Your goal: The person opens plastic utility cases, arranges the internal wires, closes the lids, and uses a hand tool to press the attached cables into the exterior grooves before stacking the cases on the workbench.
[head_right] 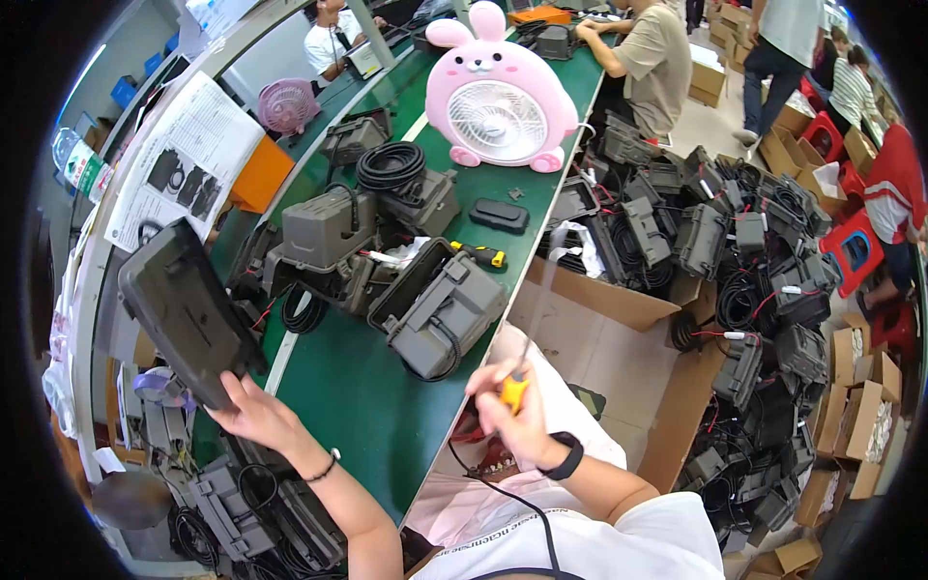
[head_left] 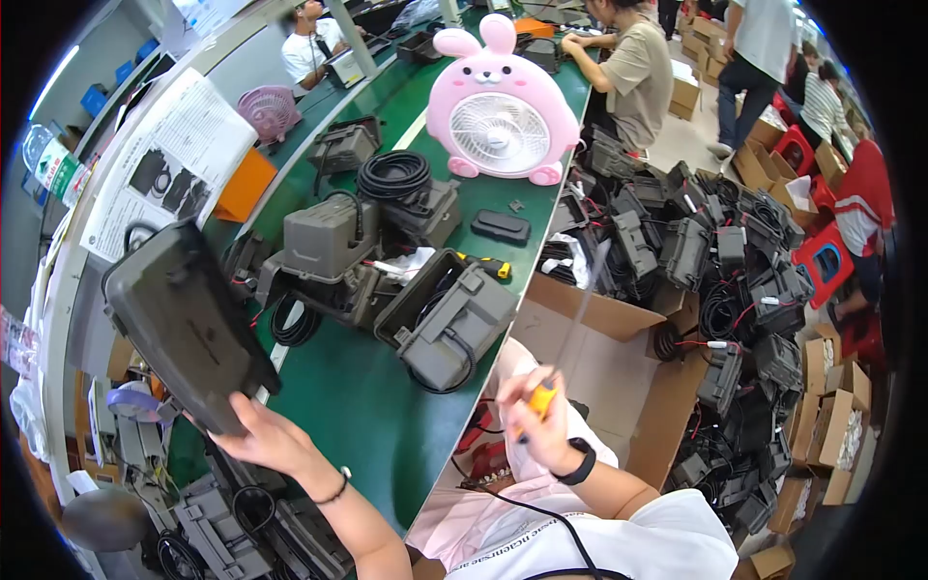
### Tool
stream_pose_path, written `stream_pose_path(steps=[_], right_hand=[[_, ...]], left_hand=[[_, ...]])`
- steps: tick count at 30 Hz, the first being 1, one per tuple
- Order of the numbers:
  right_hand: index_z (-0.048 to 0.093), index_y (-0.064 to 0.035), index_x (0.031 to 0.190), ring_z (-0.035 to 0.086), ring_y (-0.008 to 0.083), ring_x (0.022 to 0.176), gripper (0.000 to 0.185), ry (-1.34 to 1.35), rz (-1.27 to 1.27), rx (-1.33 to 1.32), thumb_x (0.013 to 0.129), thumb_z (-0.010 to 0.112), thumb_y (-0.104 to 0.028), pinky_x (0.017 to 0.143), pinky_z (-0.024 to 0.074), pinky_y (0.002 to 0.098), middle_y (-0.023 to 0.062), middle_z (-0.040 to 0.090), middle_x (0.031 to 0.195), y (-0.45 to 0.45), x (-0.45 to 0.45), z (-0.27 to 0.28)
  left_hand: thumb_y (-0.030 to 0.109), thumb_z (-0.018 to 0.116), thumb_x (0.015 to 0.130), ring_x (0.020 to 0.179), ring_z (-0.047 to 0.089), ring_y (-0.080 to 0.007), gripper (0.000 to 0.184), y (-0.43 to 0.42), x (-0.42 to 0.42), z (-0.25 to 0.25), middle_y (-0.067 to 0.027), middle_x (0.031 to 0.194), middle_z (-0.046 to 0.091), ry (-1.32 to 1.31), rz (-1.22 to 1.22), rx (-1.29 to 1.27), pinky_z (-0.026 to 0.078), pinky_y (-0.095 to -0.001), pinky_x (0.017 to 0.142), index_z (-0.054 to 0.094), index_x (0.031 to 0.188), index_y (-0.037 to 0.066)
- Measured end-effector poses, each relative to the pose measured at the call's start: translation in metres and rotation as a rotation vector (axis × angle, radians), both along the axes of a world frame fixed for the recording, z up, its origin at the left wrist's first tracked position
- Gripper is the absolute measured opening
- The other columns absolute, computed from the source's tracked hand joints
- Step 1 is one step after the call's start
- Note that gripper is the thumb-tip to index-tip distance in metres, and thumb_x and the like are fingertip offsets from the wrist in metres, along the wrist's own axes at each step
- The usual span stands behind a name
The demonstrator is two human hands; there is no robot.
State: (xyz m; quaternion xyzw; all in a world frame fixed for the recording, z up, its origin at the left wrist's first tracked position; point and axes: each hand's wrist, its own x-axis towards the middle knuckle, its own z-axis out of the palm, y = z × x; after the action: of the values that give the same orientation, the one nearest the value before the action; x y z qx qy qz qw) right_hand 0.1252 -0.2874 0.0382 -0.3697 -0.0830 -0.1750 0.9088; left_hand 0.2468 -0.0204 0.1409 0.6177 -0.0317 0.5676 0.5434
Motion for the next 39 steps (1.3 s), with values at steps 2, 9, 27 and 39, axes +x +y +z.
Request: stream_pose_path(steps=[2,9,27,39], right_hand=[[0.04,-0.0141,0.114,0.051,0.0092,0.058,0.04,0.054,-0.117,0.038,0.092,0.07,-0.03,0.04,0.0393,0.0175,0.0186,0.061,0.108,-0.024,0.004,0.008],[0.041,-0.0145,0.134,0.056,0.017,0.097,0.06,0.173,0.091,0.441,0.091,0.064,-0.051,0.066,0.043,0.0247,0.0185,0.054,0.138,-0.074,-0.021,-0.083],[0.063,-0.0194,0.121,0.06,0.0199,0.107,0.058,0.503,-0.229,0.881,0.086,0.059,-0.066,0.087,0.0526,0.0361,-0.0001,0.067,0.117,-0.223,0.043,-0.231],[0.06,-0.0243,0.088,0.052,0.0058,0.07,0.026,0.47,-0.644,0.814,0.081,0.083,-0.033,0.061,0.0489,0.0241,-0.0072,0.055,0.075,-0.319,0.2,-0.213]], left_hand=[[-0.003,0.057,0.087,0.116,0.053,-0.0241,0.046,-0.04,-0.033,0.005,-0.0137,0.134,0.052,0.008,-0.179,-0.061,0.044,-0.0376,0.1,0.05,0.132,-0.004],[0.024,0.095,0.058,0.142,0.032,-0.0406,0.056,-0.145,-0.131,-0.041,-0.0276,0.157,0.021,0.574,-0.894,0.369,0.026,-0.0521,0.115,0.061,0.097,0.004],[0.012,0.073,0.086,0.124,0.056,-0.0287,0.06,-0.246,-0.097,-0.13,-0.0157,0.149,0.04,0.774,-1.302,0.603,0.047,-0.0401,0.104,0.047,0.14,0.008],[0.002,0.063,0.093,0.116,0.061,-0.0194,0.03,-0.126,-0.153,-0.163,-0.0113,0.126,0.062,1.202,-1.241,0.348,0.049,-0.0313,0.1,0.061,0.122,-0.001]])
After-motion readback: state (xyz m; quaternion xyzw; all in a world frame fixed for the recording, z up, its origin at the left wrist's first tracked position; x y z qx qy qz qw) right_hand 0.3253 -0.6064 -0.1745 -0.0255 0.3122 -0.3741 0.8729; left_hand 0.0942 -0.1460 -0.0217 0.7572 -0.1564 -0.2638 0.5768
